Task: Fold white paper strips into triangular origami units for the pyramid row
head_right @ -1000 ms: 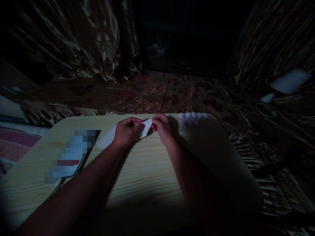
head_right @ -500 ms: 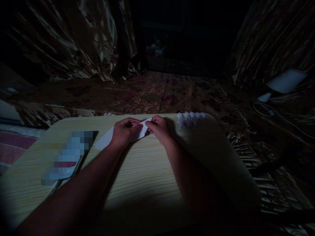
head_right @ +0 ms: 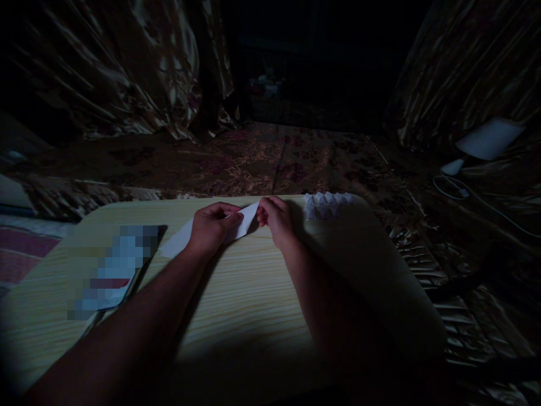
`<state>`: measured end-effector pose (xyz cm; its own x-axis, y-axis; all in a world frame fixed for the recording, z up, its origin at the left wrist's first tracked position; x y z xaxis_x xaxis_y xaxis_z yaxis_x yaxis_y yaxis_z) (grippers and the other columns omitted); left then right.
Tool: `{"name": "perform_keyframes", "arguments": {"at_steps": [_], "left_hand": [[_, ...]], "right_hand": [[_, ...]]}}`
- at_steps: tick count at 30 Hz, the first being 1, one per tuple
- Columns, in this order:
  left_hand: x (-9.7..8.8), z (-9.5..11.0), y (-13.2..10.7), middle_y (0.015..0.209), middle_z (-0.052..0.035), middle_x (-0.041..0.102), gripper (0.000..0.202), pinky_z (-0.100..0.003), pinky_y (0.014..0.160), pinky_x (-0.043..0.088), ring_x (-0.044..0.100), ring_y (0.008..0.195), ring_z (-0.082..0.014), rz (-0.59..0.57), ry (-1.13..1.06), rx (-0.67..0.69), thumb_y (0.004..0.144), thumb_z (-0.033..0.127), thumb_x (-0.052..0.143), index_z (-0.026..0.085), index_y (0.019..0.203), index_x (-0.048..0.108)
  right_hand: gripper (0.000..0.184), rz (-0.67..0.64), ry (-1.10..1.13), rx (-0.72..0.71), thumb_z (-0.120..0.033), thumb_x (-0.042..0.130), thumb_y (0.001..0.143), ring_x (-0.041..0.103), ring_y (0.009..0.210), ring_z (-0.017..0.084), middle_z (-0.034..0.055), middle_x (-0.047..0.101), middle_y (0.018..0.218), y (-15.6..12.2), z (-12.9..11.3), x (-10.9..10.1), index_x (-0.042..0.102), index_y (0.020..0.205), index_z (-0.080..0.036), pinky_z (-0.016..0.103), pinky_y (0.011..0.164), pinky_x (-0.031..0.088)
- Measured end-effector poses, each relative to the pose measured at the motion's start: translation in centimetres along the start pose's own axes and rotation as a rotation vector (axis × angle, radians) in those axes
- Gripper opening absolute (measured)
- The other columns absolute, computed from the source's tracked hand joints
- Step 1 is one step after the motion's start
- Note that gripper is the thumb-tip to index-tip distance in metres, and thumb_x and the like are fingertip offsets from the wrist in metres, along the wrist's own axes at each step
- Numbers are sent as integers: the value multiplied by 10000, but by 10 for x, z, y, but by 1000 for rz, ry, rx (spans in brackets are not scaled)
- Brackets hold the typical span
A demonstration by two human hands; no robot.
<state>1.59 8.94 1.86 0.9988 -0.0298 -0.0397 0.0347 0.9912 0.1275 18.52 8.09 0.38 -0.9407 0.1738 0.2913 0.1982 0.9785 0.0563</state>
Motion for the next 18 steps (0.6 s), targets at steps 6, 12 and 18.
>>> {"name": "perform_keyframes", "arguments": {"at_steps": [6, 12, 18], "left_hand": [[-2, -2, 2, 677, -31, 671, 296, -201, 488, 417, 554, 519, -102, 5, -8, 12, 587, 319, 757, 131, 811, 710], [0, -3, 1, 680, -40, 675, 318, -210, 490, 419, 558, 520, -108, -11, -19, -5, 595, 347, 752, 128, 822, 713], [-2, -6, 2, 649, -25, 665, 289, -207, 474, 409, 546, 501, -103, 27, -61, -26, 595, 341, 748, 133, 791, 703]], "right_hand": [[244, -73, -200, 10, -385, 658, 703, 458, 440, 68, -48, 541, 513, -4, 5, 12, 528, 660, -183, 185, 425, 347], [229, -55, -220, -44, -366, 621, 740, 447, 436, 71, -42, 531, 495, -3, 2, 10, 523, 646, -182, 196, 432, 333], [252, -49, -271, -27, -413, 642, 725, 471, 443, 82, -35, 556, 516, -5, 1, 11, 547, 692, -182, 203, 437, 359]]}}
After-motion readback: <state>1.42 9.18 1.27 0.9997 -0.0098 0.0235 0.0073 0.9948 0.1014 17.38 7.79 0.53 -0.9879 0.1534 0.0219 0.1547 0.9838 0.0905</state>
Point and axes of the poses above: each hand's wrist, its own y-axis towards the middle knuckle, its own x-axis out of the palm, z = x × y, the point moved 10 cm from there along y, towards the middle knuckle
